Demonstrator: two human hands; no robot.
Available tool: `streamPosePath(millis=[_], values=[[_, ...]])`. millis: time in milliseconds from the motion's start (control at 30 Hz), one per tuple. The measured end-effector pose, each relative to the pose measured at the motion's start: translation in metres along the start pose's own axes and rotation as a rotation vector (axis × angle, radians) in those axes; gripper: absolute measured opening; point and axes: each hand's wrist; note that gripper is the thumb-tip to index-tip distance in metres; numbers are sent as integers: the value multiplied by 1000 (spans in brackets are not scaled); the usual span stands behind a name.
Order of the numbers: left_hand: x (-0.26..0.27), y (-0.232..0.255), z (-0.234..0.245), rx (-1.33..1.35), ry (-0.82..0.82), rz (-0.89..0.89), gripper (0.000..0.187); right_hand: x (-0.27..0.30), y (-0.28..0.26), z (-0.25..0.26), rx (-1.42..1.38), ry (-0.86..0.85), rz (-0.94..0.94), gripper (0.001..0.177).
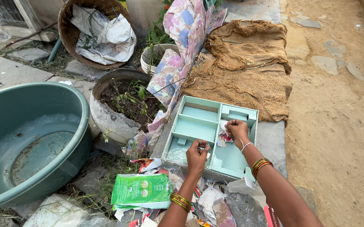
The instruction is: The person sorts through various paper scraps and food wrappers on a concrete step, placing selected items into the individual compartments of a light blue plastic tray.
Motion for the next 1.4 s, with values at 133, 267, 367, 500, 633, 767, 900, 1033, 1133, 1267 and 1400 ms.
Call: streamPosePath(millis=[133,267,367,500,633,767,900,1033,1133,1267,1400], values=[[-1,-3,1,9,8,-13,16,13,2,-6,52,74,74,14],[-2,-7,2,34,20,-26,13,29,-8,-10,474,223,364,20],[-2,-9,1,36,22,-28,12,39,-17,-8,698,204,532,19],[-2,-9,2,30,18,-32,12,39,-11,-6,918,33,652,25],[-2,-6,1,19,25,-34,12,39,-4,-5,967,-30,707,25],[-1,-5,1,3,22,-27,13,43,-13,-4,1063,-59,720,25],[-2,-5,0,11,33,-4,13,56,-27,-5,996,24,791,25],[-3,-10,0,33,42,-33,11,79,-39,-7,577,-116,530,19],[-4,-9,0,20,62,-51,12,102,-38,-11,412,-133,334,15],[-1,-6,1,8,82,-80,18,133,-38,-12,216,-355,178,16],[-1,-9,1,21,76,-80,16,159,-47,-20,283,-435,119,16]])
Point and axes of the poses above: each hand's wrist, its own x-axis away from the middle knuckle, its own z-axis out of the back of the hand, y = z × x, and after that the axes turned 4 degrees about z, right-handed
